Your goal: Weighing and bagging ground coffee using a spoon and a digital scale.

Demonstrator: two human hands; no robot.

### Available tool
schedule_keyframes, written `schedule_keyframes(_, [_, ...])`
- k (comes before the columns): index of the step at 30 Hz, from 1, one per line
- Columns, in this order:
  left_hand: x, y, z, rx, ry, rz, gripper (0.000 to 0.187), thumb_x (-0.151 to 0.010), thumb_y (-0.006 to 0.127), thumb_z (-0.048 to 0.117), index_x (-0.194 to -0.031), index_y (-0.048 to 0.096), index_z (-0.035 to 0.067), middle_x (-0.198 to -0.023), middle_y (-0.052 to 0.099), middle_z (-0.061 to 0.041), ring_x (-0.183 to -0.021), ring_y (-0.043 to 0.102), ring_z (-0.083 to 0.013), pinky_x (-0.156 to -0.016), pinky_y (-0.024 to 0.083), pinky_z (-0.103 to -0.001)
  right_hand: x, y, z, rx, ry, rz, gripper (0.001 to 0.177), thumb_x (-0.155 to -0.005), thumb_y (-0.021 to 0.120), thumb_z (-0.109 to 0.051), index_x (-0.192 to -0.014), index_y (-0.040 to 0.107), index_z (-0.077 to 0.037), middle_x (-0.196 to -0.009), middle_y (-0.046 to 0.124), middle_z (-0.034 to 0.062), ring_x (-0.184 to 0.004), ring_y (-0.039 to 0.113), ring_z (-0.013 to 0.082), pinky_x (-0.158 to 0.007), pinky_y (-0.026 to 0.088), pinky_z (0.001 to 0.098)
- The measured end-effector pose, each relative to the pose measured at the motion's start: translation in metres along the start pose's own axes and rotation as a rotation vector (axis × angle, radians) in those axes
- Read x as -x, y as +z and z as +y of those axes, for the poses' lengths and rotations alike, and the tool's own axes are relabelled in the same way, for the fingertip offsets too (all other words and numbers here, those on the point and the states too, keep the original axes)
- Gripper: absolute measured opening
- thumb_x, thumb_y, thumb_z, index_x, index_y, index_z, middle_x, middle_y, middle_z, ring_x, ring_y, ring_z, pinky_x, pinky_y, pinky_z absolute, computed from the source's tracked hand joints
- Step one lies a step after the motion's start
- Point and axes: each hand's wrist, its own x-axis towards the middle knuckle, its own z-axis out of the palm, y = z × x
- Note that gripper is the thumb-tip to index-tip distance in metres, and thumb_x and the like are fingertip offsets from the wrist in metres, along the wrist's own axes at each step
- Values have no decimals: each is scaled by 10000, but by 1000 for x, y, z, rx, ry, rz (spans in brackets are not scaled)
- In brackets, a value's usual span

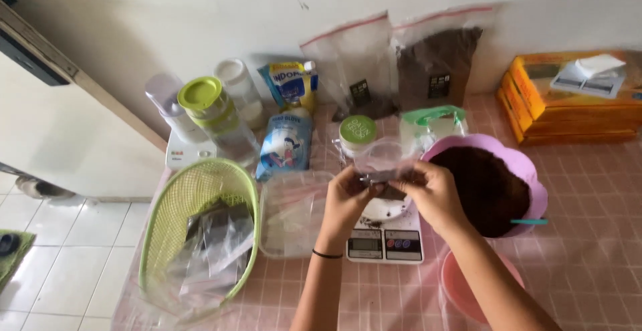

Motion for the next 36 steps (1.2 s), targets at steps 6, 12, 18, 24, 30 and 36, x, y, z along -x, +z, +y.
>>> schedule_keyframes(6, [4, 3, 13, -31, 6, 2, 536, -683, 939, 74, -1147, 680, 0, -983, 714, -189, -911, 670, -239, -830, 583, -385, 1, 6, -17, -155, -20, 41, 84, -870, 858, -129, -851, 783, -95, -656, 679, 6, -639, 595, 75, -610, 535, 238])
schedule_keyframes(12, [7, 10, 26, -43, -10, 79, 417, -633, 961, 92, -901, 662, -22, -672, 604, -49, -649, 559, -92, -596, 476, -196, 5, 4, -18, -210, 98, -109, 527, -623, 964, -10, -1109, 761, -35, -948, 769, 107, -866, 712, 185, -805, 620, 346])
schedule_keyframes(18, [-12, -23, -67, 157, -45, 58, 287, -1063, 583, 200, -896, 693, -6, -763, 674, -127, -785, 639, -147, -872, 572, -405, 10, -6, -16, -75, 154, -95, 314, -625, 977, -65, -886, 804, -45, -742, 749, 62, -721, 631, 117, -669, 570, 289])
schedule_keyframes(24, [6, -3, -15, 64, 77, -12, 248, -857, 715, -135, -1086, 687, -43, -872, 708, -111, -820, 651, -144, -805, 583, -300, 9, -12, -16, -67, -9, 12, 102, -826, 889, -131, -846, 794, -101, -680, 696, 24, -670, 573, 99, -667, 473, 230])
schedule_keyframes(30, [6, -13, -13, 19, 75, -76, 519, -774, 685, -227, -1253, 647, -31, -1035, 740, -145, -985, 695, -203, -909, 588, -354, 10, -4, -4, -161, 6, 42, 119, -906, 815, -136, -812, 746, -113, -678, 627, -50, -710, 533, 44, -721, 476, 210])
schedule_keyframes(36, [7, -5, 6, -8, 77, 12, 389, -781, 861, 33, -1140, 716, -9, -906, 695, -115, -865, 641, -187, -782, 590, -368, 14, 2, -27, -108, -11, -68, 94, -818, 875, -142, -872, 811, -98, -727, 743, 27, -702, 608, 102, -688, 462, 234])
